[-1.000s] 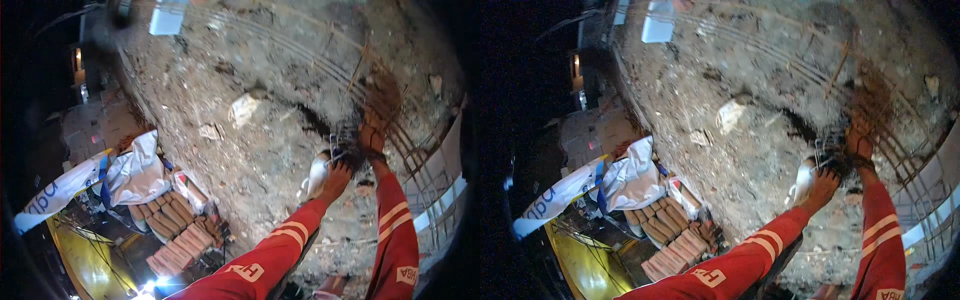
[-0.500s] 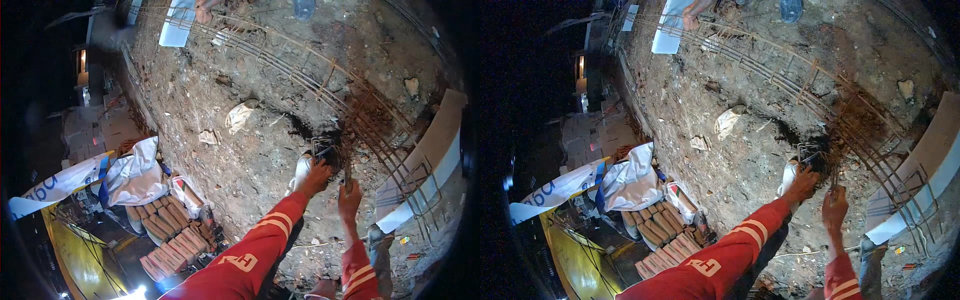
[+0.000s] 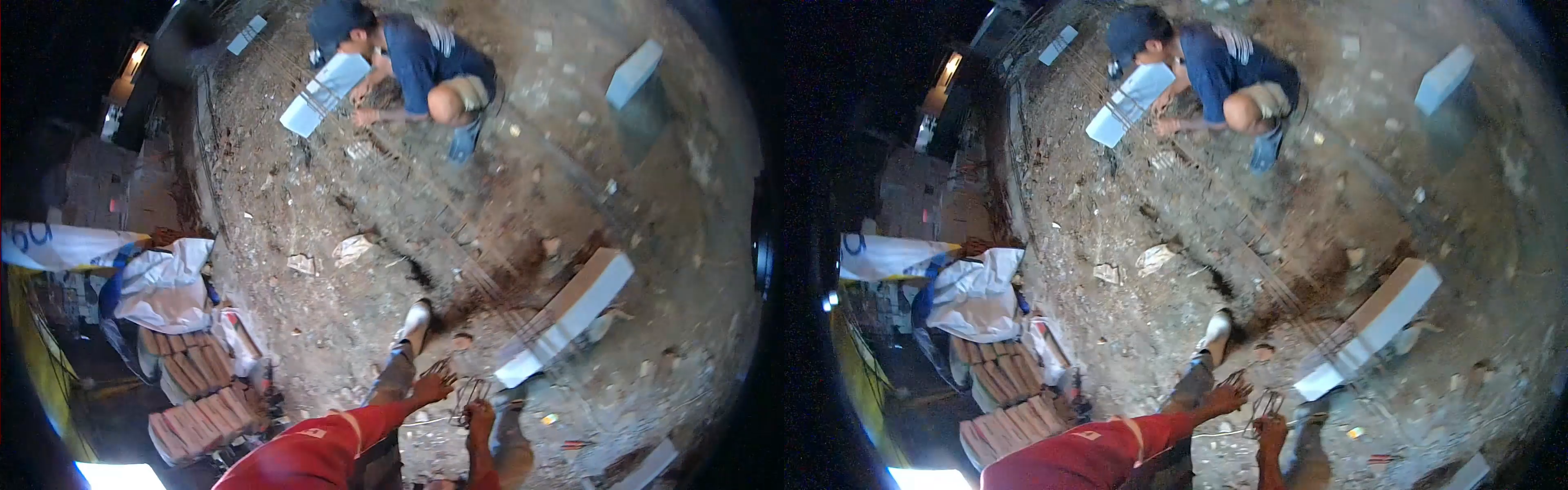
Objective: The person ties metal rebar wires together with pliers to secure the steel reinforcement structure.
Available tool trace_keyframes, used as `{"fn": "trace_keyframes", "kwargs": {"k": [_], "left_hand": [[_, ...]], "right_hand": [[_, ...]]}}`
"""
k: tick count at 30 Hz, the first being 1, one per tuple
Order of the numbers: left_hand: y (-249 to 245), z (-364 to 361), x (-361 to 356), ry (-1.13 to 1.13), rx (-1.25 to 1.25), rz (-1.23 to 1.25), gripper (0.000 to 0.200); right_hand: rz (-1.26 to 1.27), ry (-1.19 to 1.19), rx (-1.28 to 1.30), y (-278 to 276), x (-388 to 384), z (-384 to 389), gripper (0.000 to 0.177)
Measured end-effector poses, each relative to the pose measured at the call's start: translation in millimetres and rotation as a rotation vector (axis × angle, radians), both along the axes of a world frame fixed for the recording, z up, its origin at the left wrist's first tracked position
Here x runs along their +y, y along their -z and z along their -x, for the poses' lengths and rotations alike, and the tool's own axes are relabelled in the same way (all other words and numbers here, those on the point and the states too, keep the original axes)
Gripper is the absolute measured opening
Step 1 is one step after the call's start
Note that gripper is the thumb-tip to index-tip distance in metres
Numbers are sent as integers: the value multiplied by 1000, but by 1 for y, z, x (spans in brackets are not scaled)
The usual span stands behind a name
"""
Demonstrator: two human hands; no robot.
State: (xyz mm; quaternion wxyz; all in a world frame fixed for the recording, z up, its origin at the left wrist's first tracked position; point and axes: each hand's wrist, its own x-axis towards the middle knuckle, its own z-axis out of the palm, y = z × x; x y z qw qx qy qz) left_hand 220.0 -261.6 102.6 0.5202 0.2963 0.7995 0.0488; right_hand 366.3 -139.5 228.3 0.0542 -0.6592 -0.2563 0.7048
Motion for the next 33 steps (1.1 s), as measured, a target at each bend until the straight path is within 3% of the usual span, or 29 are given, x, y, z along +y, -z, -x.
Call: {"fn": "trace_keyframes", "kwargs": {"k": [3, 4, 6, 8, 10, 11, 12, 13, 14, 16, 17, 18, 19, 22, 24, 26, 28, 30, 31, 33], "left_hand": [[-132, -19, 50, -95, -54, 115, 55], [-155, -35, 54, -253, -35, -53, 54], [-247, -44, 89, -467, -202, -135, 52], [-242, -76, 91, -552, -218, -235, 49], [-316, -85, 127, -636, -274, -330, 41], [-341, -93, 142, -718, -366, -396, 38], [-350, -103, 151, -729, -399, -445, 36], [-317, -121, 156, -641, -286, -449, 39], [-328, -131, 165, -653, -298, -469, 39], [-360, -133, 187, -530, -332, -489, 44], [-395, -127, 196, -479, -377, -510, 50], [-388, -134, 203, -439, -340, -535, 48], [-382, -138, 211, -391, -351, -516, 48], [-429, -118, 238, -358, -399, -489, 50], [-443, -115, 250, -378, -441, -480, 51], [-448, -106, 259, -349, -306, -481, 53], [-448, -97, 261, -318, -273, -542, 52], [-446, -88, 260, -315, -363, -480, 52], [-507, -74, 250, -408, -334, -419, 53], [-472, -81, 250, -381, -276, -466, 51]], "right_hand": [[-68, -184, 90, -35, 18, -45, 18], [-76, -227, 150, -43, 25, -63, 17], [-72, -268, 173, -94, 54, -75, 18], [-96, -293, 191, -147, 83, -83, 14], [-265, -455, 241, -146, 99, -114, 14], [-103, -333, 285, -200, 113, -106, 16], [-256, -447, 387, -199, 120, -110, 20], [-230, -416, 352, -205, 127, -128, 21], [-205, -383, 317, -258, 136, -117, 22], [-311, -570, 243, -296, 159, -125, 22], [-337, -526, 271, -298, 165, -133, 24], [-398, -534, 228, -321, 170, -131, 23], [-402, -480, 212, -319, 175, -137, 23], [-484, -427, 189, -336, 180, -131, 23], [-371, -210, 118, -348, 181, -119, 22], [-337, -207, 202, -355, 183, -111, 20], [-133, 25, 454, -344, 185, -106, 24], [-124, -110, 466, -329, 190, -112, 30], [-199, -94, 433, -325, 187, -107, 26], [-337, -160, 311, -341, 181, -88, 21]]}}
